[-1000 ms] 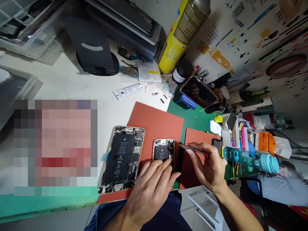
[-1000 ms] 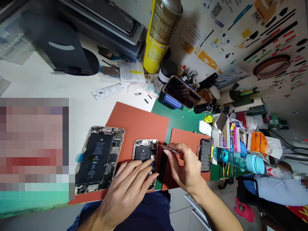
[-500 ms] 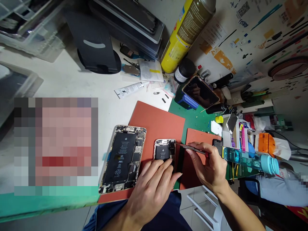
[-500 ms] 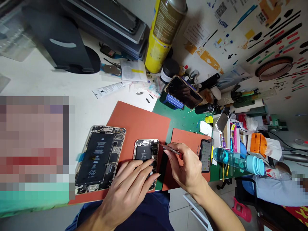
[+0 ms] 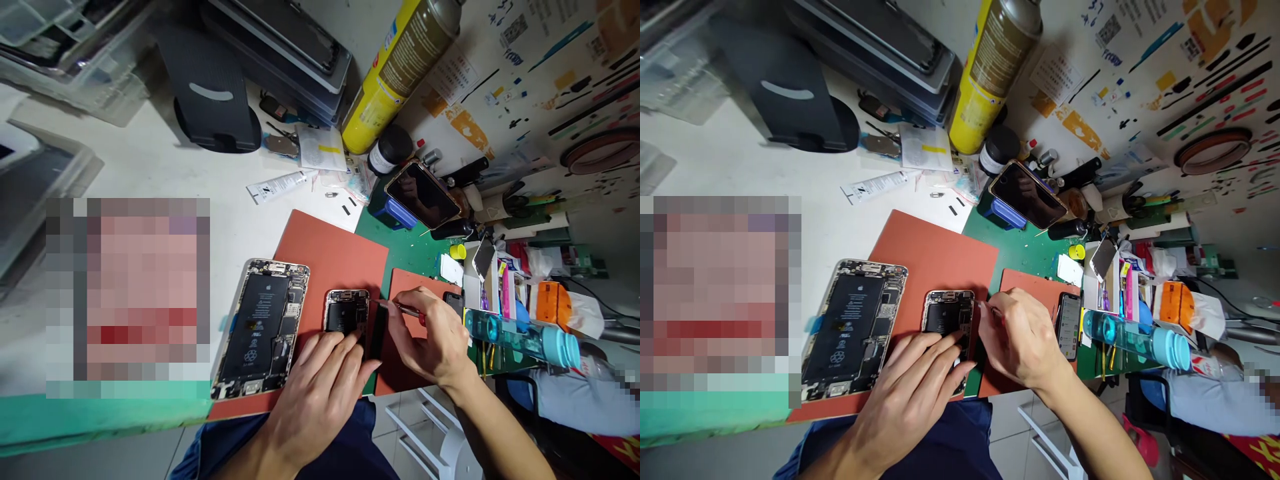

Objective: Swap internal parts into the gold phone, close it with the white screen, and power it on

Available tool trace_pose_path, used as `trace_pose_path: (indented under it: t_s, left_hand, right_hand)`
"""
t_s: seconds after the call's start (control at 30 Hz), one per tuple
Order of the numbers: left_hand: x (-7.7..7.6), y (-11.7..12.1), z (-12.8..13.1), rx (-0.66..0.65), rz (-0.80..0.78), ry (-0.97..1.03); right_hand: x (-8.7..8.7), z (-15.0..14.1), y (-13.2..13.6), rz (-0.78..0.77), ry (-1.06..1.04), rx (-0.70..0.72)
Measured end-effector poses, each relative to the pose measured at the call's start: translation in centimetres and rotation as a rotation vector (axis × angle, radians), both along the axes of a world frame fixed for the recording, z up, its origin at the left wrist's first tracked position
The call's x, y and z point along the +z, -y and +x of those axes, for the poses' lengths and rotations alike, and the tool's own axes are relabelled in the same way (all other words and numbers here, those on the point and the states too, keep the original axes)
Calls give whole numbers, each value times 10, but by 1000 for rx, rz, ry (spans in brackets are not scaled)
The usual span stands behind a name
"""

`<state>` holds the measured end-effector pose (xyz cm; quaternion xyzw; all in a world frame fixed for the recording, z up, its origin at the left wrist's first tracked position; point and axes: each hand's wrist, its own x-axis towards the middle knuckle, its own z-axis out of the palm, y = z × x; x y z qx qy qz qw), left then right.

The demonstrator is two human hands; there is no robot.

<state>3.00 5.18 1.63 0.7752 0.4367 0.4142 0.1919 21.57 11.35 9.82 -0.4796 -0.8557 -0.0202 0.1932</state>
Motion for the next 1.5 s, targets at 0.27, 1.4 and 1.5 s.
trace_pose_path:
  t_s: [0.27,1.4,1.5]
  left_hand:
    - [0,0,-1,5,-3,4]
    - [-1,-1,-1,-5,-1,9]
    - [0,-1,0,-2,2,5]
  right_hand:
    - [-5,2,-1,48,-16,-10]
    - [-9,-3,-3,45,-122,76]
    - [-10,-4,-2,46,-128,64]
